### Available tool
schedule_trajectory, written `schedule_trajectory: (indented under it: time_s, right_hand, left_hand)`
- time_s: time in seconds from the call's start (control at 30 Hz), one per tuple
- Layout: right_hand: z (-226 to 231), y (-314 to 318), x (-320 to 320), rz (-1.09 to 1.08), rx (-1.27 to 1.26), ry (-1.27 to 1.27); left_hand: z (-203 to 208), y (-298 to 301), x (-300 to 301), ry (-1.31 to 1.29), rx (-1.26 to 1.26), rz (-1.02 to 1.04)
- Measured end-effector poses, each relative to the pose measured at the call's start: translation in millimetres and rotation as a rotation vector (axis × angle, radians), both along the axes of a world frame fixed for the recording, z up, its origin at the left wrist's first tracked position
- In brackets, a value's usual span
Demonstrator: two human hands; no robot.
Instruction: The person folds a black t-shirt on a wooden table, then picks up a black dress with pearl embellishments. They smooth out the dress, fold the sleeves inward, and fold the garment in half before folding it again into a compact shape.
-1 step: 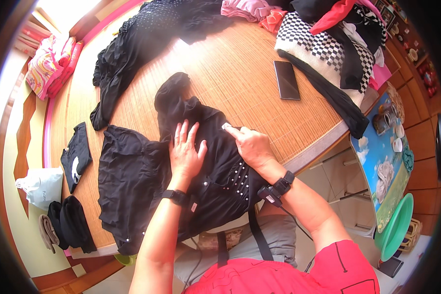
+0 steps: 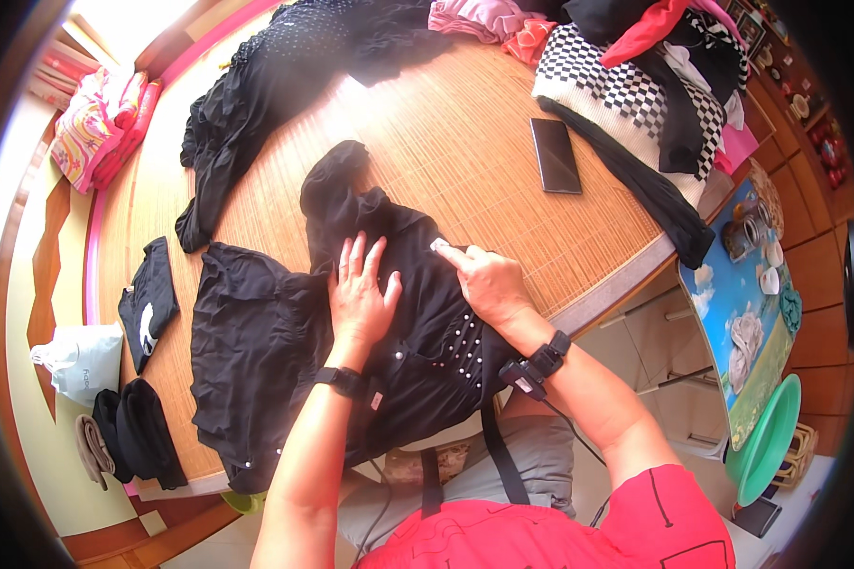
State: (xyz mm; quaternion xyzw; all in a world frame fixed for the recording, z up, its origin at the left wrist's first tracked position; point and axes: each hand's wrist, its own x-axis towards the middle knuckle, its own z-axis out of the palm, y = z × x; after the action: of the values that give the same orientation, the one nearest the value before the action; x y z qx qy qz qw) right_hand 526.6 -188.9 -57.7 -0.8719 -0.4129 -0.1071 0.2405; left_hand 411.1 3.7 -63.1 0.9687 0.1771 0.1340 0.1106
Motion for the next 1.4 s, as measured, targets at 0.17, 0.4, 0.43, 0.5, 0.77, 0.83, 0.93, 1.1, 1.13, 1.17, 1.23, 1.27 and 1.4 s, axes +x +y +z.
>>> schedule_trajectory:
  time_s: [0.17,0.4,0.43,0.5,0.77,0.83,0.93,1.1,1.13,1.17,1.23,1.27,1.4]
  right_hand:
    - [-0.2,-2.1,0.9,0.016,0.064,0.056]
    - [0.4,-0.4,0.0,-0.004,0.097,0.098]
    - [-0.6,0.2,0.0,-0.032,0.094,0.12]
    - [-1.7,1.7,-0.1,-0.087,0.102,0.15]
    - [3.9,3.4,-0.5,-0.056,0.098,0.11]
    - [5.4,2.5,-1.6,-0.044,0.073,0.115]
    - [8.9,1.7,-3.0,-0.032,0.042,0.111]
    - [4.6,0.4,-0.8,-0.054,0.172,0.172]
    - [6.2,-0.3,0.0,-0.083,0.204,0.27]
    - [7.9,-1.5,1.9,-0.114,0.236,0.368]
    - [1.4,-7.4,18.0,-0.066,0.409,0.729]
    - [0.6,-17.3,19.5,-0.056,0.546,0.905]
    - [-3.0,-72.1,4.2,-0.109,0.575,0.782]
  left_hand:
    - [1.1,0.1,0.0,0.003,0.012,0.004]
    - [0.0,0.6,-0.4,-0.027,0.01,-0.008]
    - [0.1,0.4,-0.3,-0.028,0.01,-0.007]
    - [0.4,0.1,0.1,-0.029,0.011,-0.006]
    - [0.5,0.8,-0.6,-0.021,0.008,0.0]
    - [0.4,1.0,-0.8,-0.021,0.01,0.0]
    - [0.2,1.1,-1.1,-0.024,0.009,0.0]
    - [0.7,-0.2,-0.3,-0.032,-0.007,0.0]
    - [-0.4,0.5,-0.9,-0.03,-0.013,-0.001]
    - [-1.1,2.3,-0.4,-0.028,-0.019,-0.004]
    - [-3.1,6.1,0.7,-0.016,-0.04,-0.018]
    - [-4.1,8.7,1.2,-0.006,-0.056,-0.031]
    - [0.8,36.9,5.9,0.012,-0.212,-0.09]
